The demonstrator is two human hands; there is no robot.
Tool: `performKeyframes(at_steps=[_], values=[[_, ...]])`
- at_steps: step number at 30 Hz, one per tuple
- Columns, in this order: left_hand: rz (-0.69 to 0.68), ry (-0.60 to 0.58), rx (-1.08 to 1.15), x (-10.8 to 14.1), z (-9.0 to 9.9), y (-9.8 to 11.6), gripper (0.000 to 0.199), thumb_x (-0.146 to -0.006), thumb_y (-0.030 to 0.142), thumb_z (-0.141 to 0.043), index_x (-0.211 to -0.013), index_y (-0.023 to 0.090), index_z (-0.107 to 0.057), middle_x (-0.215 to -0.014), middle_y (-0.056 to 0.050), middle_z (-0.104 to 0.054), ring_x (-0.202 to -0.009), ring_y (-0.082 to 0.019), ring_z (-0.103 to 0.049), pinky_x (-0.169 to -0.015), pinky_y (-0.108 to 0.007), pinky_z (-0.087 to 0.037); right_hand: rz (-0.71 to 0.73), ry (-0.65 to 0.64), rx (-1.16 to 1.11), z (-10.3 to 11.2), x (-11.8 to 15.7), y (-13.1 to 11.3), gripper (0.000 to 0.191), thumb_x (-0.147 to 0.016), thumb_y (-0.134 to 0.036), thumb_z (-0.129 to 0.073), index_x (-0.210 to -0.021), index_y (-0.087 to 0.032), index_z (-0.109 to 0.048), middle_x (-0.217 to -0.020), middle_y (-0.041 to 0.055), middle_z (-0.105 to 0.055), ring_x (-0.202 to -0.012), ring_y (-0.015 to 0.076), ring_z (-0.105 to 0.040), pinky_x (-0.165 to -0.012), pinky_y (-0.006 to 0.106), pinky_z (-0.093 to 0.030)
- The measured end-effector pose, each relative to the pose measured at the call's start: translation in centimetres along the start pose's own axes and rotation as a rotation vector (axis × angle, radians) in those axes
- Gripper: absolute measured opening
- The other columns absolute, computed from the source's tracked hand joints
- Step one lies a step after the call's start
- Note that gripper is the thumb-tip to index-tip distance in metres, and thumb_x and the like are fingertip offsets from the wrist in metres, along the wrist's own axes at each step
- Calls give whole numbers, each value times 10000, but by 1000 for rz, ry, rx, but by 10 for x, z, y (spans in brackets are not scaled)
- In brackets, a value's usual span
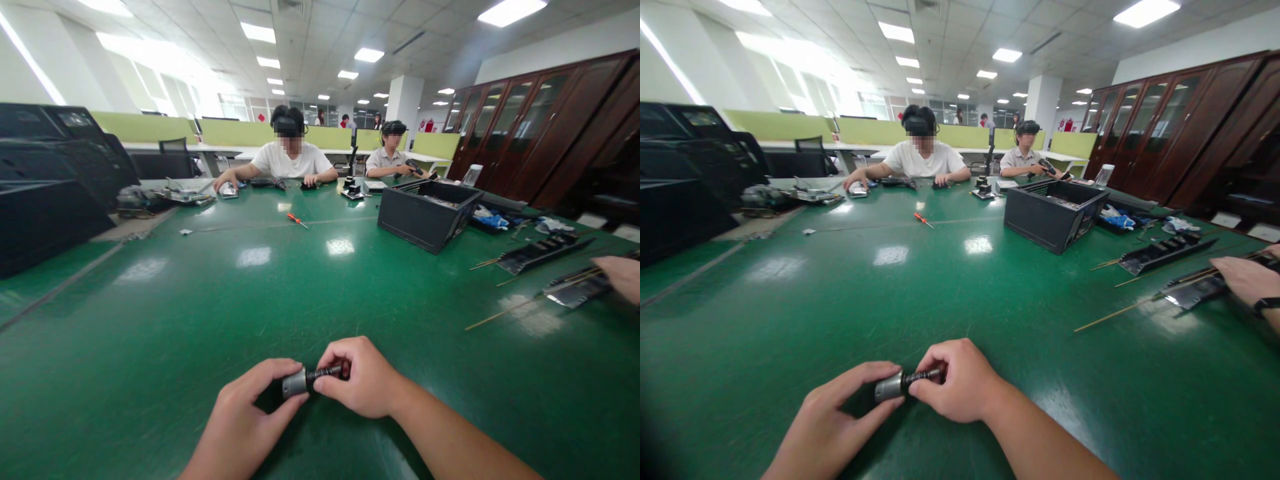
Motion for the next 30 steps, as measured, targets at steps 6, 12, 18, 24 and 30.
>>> performKeyframes(at_steps=[6,12,18,24,30], values=[[-15,4,-7,1,1,0,177,-799,318,-737,-970,275,-740,-901,16,-778,-784,-176,-755,-733,-225,-626,10,3,2,0,0,0,73,-760,-235,-742,-787,-168,-729,-631,-34,-629,-539,95,-511,-513,206,-351],[-15,-1,0,2,2,0,181,-806,311,-737,-984,276,-737,-911,14,-777,-793,-174,-754,-741,-223,-623,7,10,-19,1,1,-1,80,-759,-239,-741,-788,-164,-730,-629,-34,-623,-540,93,-508,-511,199,-353],[-30,4,-10,1,2,1,199,-805,303,-748,-1002,290,-721,-926,39,-773,-809,-149,-750,-762,-194,-609,5,2,-26,1,1,-2,80,-768,-237,-735,-796,-162,-732,-622,-38,-610,-536,88,-498,-505,197,-348],[-36,10,-18,2,2,-1,206,-810,335,-753,-1010,302,-717,-929,52,-772,-809,-136,-748,-768,-178,-602,-15,0,-33,0,0,1,79,-772,-239,-732,-793,-163,-729,-628,-39,-609,-540,88,-498,-505,194,-348],[-54,15,-20,1,3,1,200,-815,316,-741,-1013,304,-712,-934,58,-770,-818,-126,-747,-777,-164,-595,-19,-8,-40,0,0,2,80,-775,-246,-732,-798,-170,-727,-624,-43,-600,-542,87,-492,-502,193,-344]])
Point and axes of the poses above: each hand's wrist, its own x-axis away from the middle knuckle, its own z-axis out of the back of the hand, y = z × x, the point moved 5 cm from there along -x, towards the middle knuckle
